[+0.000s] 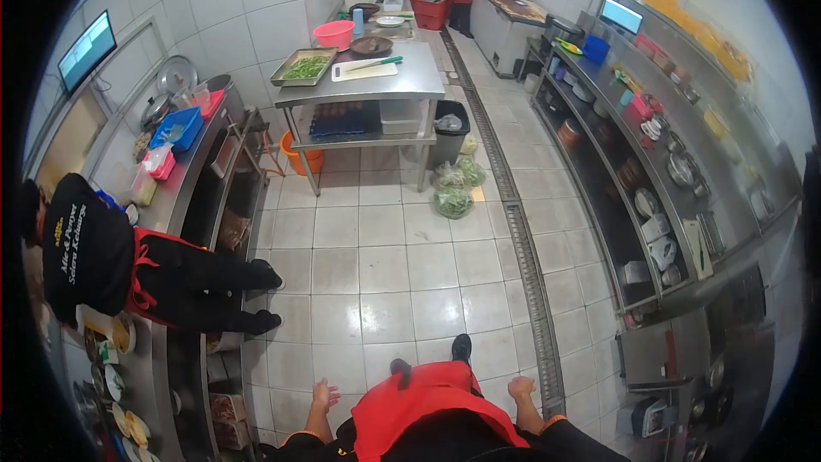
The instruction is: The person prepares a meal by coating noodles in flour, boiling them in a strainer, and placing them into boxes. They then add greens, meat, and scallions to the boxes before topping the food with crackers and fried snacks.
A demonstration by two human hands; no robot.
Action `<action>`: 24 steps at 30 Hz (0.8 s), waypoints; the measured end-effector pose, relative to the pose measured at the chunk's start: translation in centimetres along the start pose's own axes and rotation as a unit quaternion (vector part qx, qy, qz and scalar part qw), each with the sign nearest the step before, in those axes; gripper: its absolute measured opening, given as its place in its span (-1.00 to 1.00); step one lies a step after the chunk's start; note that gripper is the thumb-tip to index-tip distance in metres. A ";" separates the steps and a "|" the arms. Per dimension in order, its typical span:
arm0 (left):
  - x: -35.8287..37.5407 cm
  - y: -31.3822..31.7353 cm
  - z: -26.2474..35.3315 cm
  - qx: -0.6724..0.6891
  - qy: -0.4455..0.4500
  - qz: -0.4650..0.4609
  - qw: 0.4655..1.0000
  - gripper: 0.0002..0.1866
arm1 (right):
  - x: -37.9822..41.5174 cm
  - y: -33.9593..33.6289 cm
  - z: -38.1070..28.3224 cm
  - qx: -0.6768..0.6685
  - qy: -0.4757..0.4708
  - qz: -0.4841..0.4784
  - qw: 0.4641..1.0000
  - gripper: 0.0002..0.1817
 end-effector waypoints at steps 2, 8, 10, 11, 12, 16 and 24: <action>0.1 0.5 0.0 0.002 0.002 -0.012 1.000 -0.41 | -0.2 0.0 -0.3 0.037 -0.003 -0.007 0.999 -0.65; -2.4 0.3 -3.1 0.015 0.029 -0.018 0.999 -0.39 | -6.9 5.5 2.2 0.298 -0.151 -0.038 0.942 -0.68; -7.8 0.2 -4.9 -0.232 0.229 -0.014 0.945 -0.38 | -9.1 6.8 2.9 0.298 -0.196 -0.015 0.934 -0.69; -5.5 -0.2 -4.1 -0.131 0.117 0.018 0.984 -0.36 | -12.8 10.6 5.5 0.393 -0.238 -0.031 0.888 -0.68; -0.1 -0.3 -1.3 -0.012 0.015 0.070 0.997 -0.35 | -12.2 9.3 4.6 0.377 -0.236 -0.035 0.895 -0.68; 1.0 -0.2 0.0 0.008 0.008 0.081 0.997 -0.29 | -10.0 6.6 0.4 0.256 -0.183 -0.026 0.949 -0.67; 1.8 0.0 -1.5 -0.029 -0.007 0.063 0.998 -0.43 | -8.4 2.2 -2.5 0.011 -0.137 0.036 0.990 -0.66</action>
Point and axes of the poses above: each hand's wrist, its own x-axis away from the middle knuckle, its own y-axis out of the palm, z = x × y, the point moved 8 cm from there along -x, towards the middle knuckle, and after that the axes turned 9 degrees about -x, right-handed, at the moved point
